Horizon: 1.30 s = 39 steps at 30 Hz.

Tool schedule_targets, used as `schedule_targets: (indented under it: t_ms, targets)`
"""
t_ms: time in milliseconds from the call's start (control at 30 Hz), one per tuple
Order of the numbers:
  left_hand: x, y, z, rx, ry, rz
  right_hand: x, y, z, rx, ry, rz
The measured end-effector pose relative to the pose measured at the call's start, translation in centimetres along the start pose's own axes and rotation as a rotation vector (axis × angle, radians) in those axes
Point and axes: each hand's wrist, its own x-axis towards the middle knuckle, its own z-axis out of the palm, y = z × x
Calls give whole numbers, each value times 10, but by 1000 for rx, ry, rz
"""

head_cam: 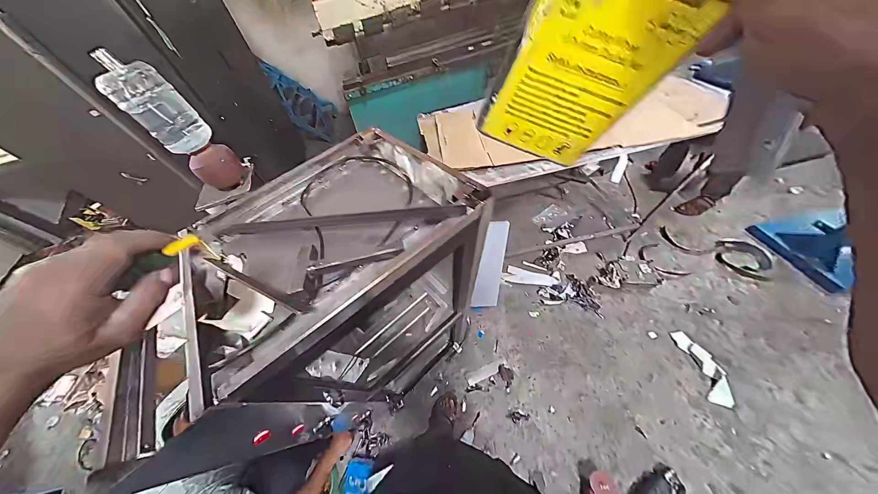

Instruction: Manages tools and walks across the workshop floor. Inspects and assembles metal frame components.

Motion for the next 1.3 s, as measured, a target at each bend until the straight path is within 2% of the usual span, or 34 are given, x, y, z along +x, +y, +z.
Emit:
schedule_targets:
  t_ms: [67, 133, 200, 267, 333, 433, 533, 633, 800, 900, 967, 1133, 1300]
  targets:
    - [-9, 72, 2, -316, 52, -235, -42, 38, -22, -34, -49, 87]
    - [-27, 144, 29, -738, 12, -399, -98, 82, -31, -64, -93, 117]
    - [-24, 214, 74, -1033, -223, -397, -167, 108, -36, -208, -145, 194]
    - [-18, 261, 148, -1219, -491, -379, -226, 121, -38, -419, -228, 348]
    - [-20, 294, 236, -1262, -749, -383, -280, 145, -29, -526, -326, 523]
    - [-35, 335, 371, -1264, -1098, -455, -375, 216, 3, -506, -434, 809]
    - [-58, 381, 499, -1220, -1369, -658, -476, 297, 52, -492, -514, 1054]
    - [-87, 424, 612, -1044, -1519, -730, -580, 366, 108, -488, -657, 1248]
    - [-146, 471, 809, -785, -1590, -391, -736, 481, 182, -471, -752, 1433]
    - [-180, 491, 904, -595, -1669, -304, -800, 535, 217, -479, -737, 1492]
    - [-201, 509, 955, -544, -1655, -271, -839, 558, 232, -476, -705, 1506]
    - [-246, 561, 1062, -718, -1440, -379, -920, 595, 260, -518, -679, 1402]
    - [-261, 603, 1108, -853, -1244, -411, -969, 599, 266, -564, -590, 1193]
